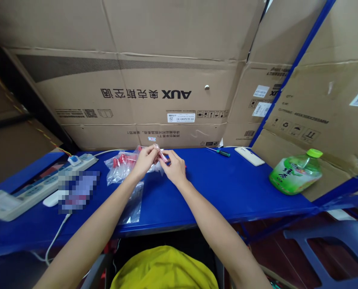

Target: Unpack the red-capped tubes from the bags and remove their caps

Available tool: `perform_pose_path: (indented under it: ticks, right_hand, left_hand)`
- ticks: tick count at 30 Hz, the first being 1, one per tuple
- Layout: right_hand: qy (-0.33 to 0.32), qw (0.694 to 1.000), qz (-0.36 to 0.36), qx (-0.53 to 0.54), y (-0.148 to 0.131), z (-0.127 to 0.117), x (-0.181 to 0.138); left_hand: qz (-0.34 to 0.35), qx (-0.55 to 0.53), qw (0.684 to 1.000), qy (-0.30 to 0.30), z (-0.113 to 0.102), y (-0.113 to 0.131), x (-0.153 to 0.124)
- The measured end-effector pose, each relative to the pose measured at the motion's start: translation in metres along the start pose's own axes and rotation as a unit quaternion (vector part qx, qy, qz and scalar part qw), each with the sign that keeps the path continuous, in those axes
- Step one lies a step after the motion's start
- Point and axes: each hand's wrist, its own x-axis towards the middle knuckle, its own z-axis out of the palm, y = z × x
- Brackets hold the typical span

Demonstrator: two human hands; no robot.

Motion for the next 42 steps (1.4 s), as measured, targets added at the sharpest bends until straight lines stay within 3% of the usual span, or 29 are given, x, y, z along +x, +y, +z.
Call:
perform_pose_path:
  ticks: [4, 8, 16, 22, 30, 36, 42]
  right_hand:
    - [-0.048, 0.989, 0.033, 0.138, 0.006, 0.000, 0.003]
    - [-0.041, 0.968, 0.079, 0.235, 0.009, -0.003, 0.005]
    - [-0.058, 0.969, 0.080, 0.227, 0.014, -0.008, 0.013]
    - [-0.035, 0.983, 0.061, 0.172, 0.012, -0.011, 0.011]
    - [-0.018, 0.944, 0.171, 0.281, 0.021, -0.008, 0.017]
    - [-0.013, 0.975, 0.089, 0.205, 0.021, -0.014, 0.014]
    - [-0.045, 0.997, -0.051, 0.020, 0.015, -0.024, 0.014]
  left_hand:
    - [0.025, 0.000, 1.000, -0.011, -0.005, -0.003, 0.000]
    - [0.072, 0.031, 0.997, -0.021, -0.005, -0.001, -0.003]
    - [0.133, 0.128, 0.982, -0.033, -0.004, -0.004, -0.007]
    - [0.159, 0.169, 0.971, -0.053, -0.003, -0.009, -0.005]
    - [0.124, 0.062, 0.990, -0.030, -0.002, -0.009, -0.007]
    - [0.165, 0.188, 0.968, -0.004, -0.001, -0.005, -0.011]
    - [0.218, 0.292, 0.931, 0.031, -0.003, -0.004, -0.019]
